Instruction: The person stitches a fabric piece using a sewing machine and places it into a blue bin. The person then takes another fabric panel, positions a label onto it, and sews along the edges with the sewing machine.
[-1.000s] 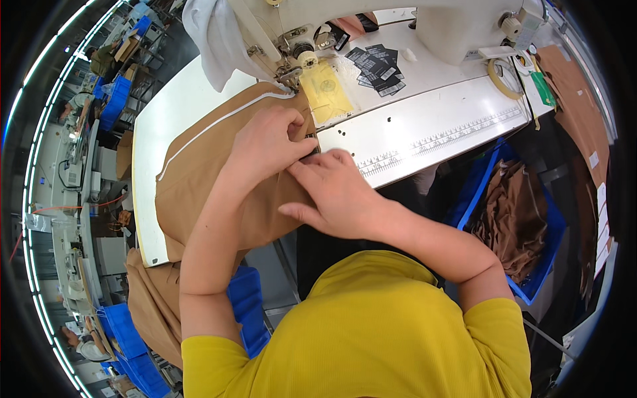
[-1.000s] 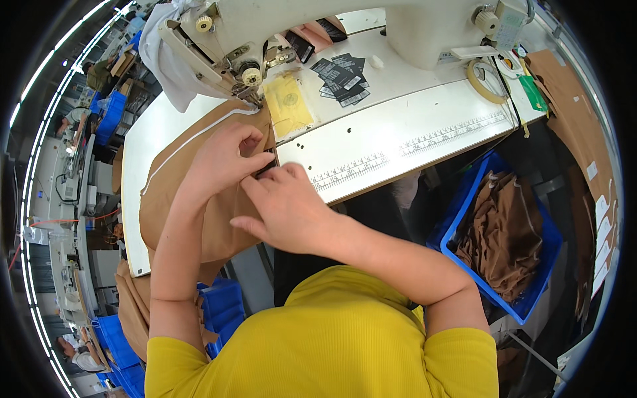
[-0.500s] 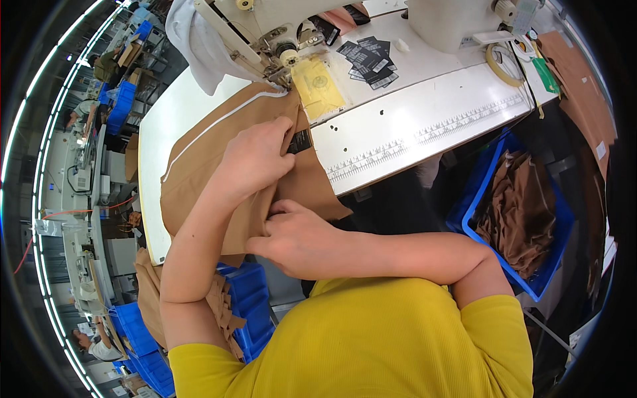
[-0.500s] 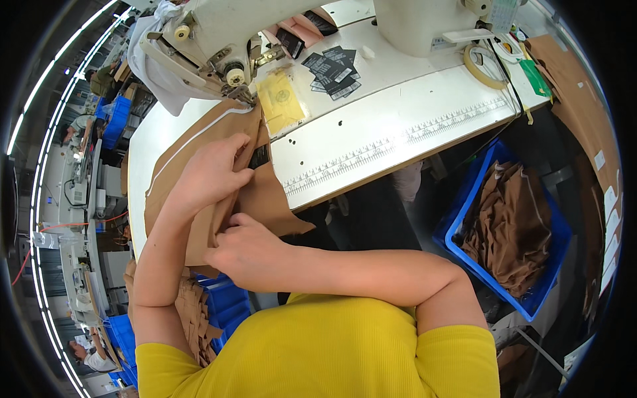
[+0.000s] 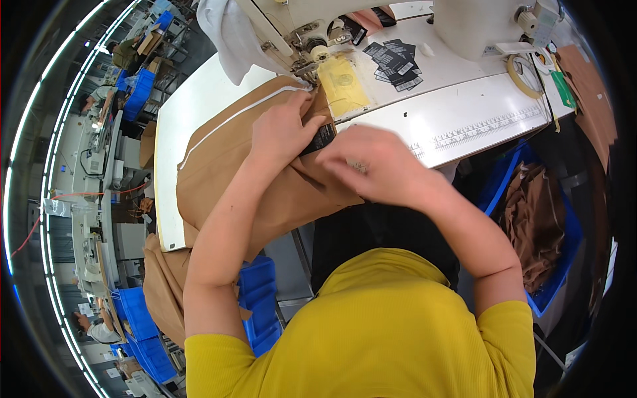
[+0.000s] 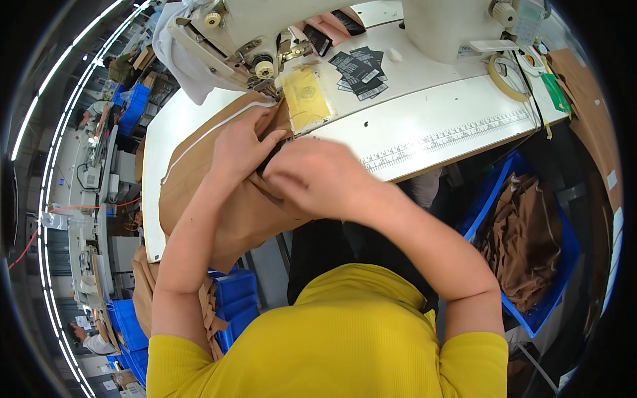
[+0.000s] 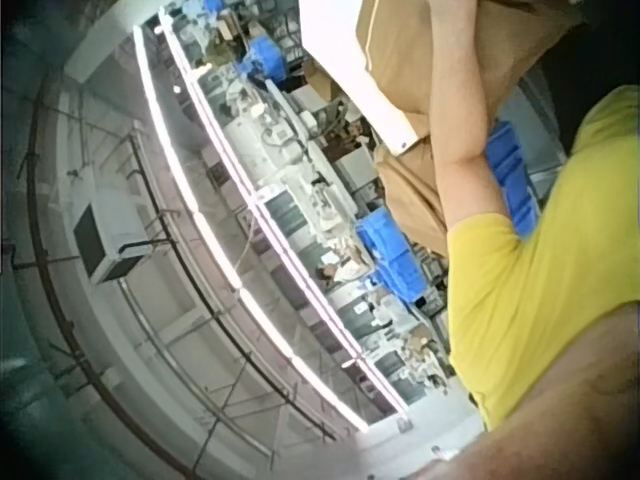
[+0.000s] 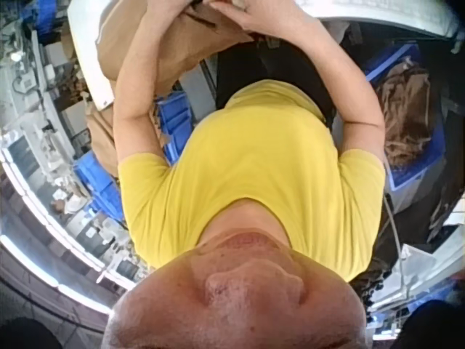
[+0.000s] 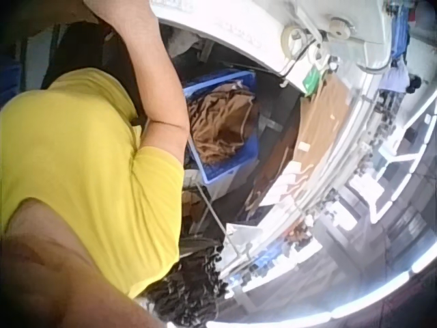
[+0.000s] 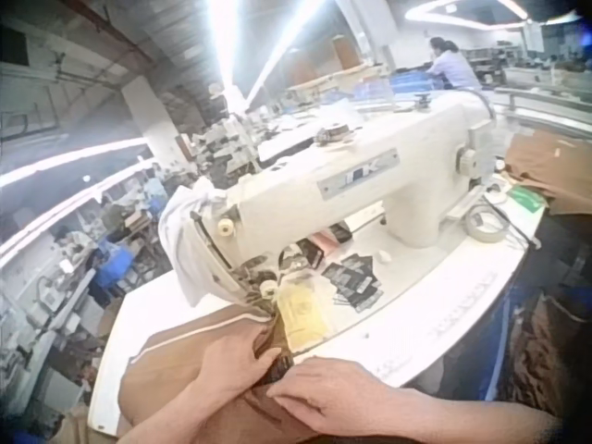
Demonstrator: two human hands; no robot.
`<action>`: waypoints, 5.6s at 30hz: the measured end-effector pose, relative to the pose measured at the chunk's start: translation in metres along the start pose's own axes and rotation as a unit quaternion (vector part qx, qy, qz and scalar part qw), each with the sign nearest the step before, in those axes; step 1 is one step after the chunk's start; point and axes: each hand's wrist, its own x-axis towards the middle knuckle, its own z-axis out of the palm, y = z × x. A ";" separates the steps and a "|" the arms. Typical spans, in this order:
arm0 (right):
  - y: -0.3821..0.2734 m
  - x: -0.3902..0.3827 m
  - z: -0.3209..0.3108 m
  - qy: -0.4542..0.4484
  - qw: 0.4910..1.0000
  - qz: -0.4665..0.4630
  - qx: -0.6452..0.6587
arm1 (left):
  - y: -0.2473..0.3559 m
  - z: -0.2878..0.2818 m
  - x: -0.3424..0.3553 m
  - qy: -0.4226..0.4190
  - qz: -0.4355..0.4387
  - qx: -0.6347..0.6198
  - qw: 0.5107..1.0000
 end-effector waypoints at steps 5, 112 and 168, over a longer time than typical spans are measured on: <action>0.044 0.014 -0.017 -0.075 0.978 -0.016 -0.194 | -0.013 0.000 0.010 -0.045 0.154 0.150 0.976; 0.103 0.057 -0.007 -0.131 0.977 0.034 -0.164 | -0.027 0.030 0.012 0.048 0.143 -0.194 0.969; 0.099 0.060 -0.002 -0.135 0.973 -0.068 -0.175 | -0.032 0.032 0.008 0.024 0.092 -0.228 0.969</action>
